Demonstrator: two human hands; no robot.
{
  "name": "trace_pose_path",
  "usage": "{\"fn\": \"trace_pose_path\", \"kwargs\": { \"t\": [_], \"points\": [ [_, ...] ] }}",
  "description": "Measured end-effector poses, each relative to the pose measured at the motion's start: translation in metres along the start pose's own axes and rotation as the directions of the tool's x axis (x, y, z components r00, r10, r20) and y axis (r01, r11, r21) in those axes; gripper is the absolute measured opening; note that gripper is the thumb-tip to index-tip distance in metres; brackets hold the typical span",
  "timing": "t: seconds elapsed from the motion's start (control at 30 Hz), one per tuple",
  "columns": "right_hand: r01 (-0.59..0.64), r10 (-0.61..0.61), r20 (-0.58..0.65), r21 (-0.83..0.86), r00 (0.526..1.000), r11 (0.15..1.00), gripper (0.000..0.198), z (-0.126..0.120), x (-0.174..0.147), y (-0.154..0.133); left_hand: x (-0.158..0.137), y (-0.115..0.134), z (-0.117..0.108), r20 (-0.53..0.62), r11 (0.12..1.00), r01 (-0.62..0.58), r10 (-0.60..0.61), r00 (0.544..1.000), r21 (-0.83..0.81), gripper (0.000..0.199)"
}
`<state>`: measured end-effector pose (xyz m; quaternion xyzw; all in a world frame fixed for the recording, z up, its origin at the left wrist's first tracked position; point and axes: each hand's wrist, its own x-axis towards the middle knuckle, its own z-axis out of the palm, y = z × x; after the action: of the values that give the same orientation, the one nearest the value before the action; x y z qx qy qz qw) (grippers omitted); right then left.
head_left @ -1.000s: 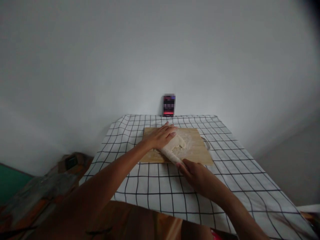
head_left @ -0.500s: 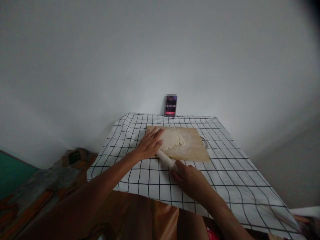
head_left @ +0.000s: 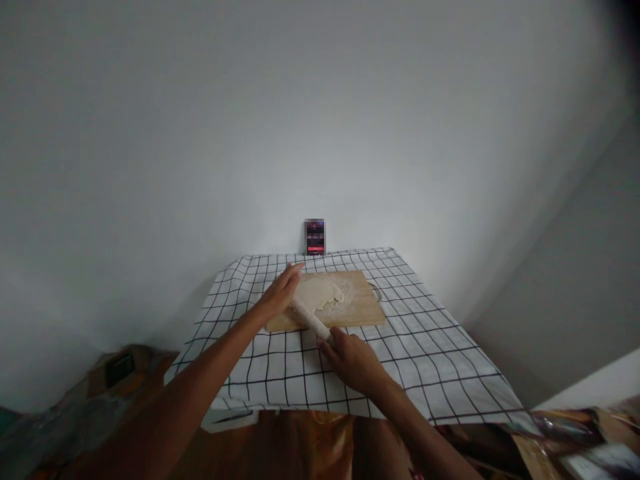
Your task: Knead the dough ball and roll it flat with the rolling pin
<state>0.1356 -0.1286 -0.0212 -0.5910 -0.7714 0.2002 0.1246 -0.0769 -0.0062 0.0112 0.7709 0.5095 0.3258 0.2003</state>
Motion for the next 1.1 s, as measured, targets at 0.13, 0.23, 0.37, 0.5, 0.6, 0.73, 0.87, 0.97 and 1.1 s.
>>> {"fn": "trace_pose_path", "kwargs": {
  "t": [0.13,0.23,0.37,0.5,0.6,0.73,0.87,0.97,1.1],
  "points": [
    [0.004,-0.007,0.014,0.193,1.0,0.981,0.036,-0.006,0.01,0.01,0.048,0.015,0.021,0.121,0.992,-0.055,0.042,0.992,0.109,0.058],
    [0.013,-0.043,0.085,0.328,0.995,0.944,0.038,-0.013,0.017,0.013,0.07,0.009,0.038,0.259,0.957,-0.105,0.033,0.965,0.27,0.057],
    [0.063,-0.103,0.087,0.377,0.991,0.924,0.038,-0.019,0.022,0.016,0.072,-0.001,0.046,0.405,0.887,-0.231,0.055,0.913,0.4,0.056],
    [0.05,-0.12,0.145,0.414,0.982,0.909,0.033,-0.023,0.024,0.017,0.062,-0.007,0.043,0.431,0.849,-0.354,0.169,0.886,0.393,0.056],
    [0.003,-0.083,0.196,0.377,0.977,0.926,0.028,-0.025,0.024,0.014,0.053,-0.011,0.039,0.39,0.874,-0.329,0.18,0.903,0.358,0.057],
    [-0.039,-0.03,0.222,0.297,0.975,0.954,0.027,-0.024,0.025,0.009,0.043,-0.016,0.035,0.327,0.914,-0.266,0.161,0.931,0.307,0.057],
    [-0.004,-0.048,0.207,0.244,0.977,0.97,0.024,-0.02,0.025,0.006,0.029,-0.019,0.029,0.261,0.936,-0.206,0.13,0.956,0.286,0.056],
    [0.036,-0.07,0.163,0.204,0.984,0.978,0.023,-0.016,0.024,0.005,0.011,-0.026,0.024,0.2,0.939,-0.201,0.148,0.969,0.279,0.056],
    [0.05,-0.061,0.101,0.104,0.993,0.993,0.025,-0.01,0.02,0.0,-0.018,-0.04,0.016,0.135,0.955,-0.172,0.143,0.981,0.242,0.06]
  ]
}}
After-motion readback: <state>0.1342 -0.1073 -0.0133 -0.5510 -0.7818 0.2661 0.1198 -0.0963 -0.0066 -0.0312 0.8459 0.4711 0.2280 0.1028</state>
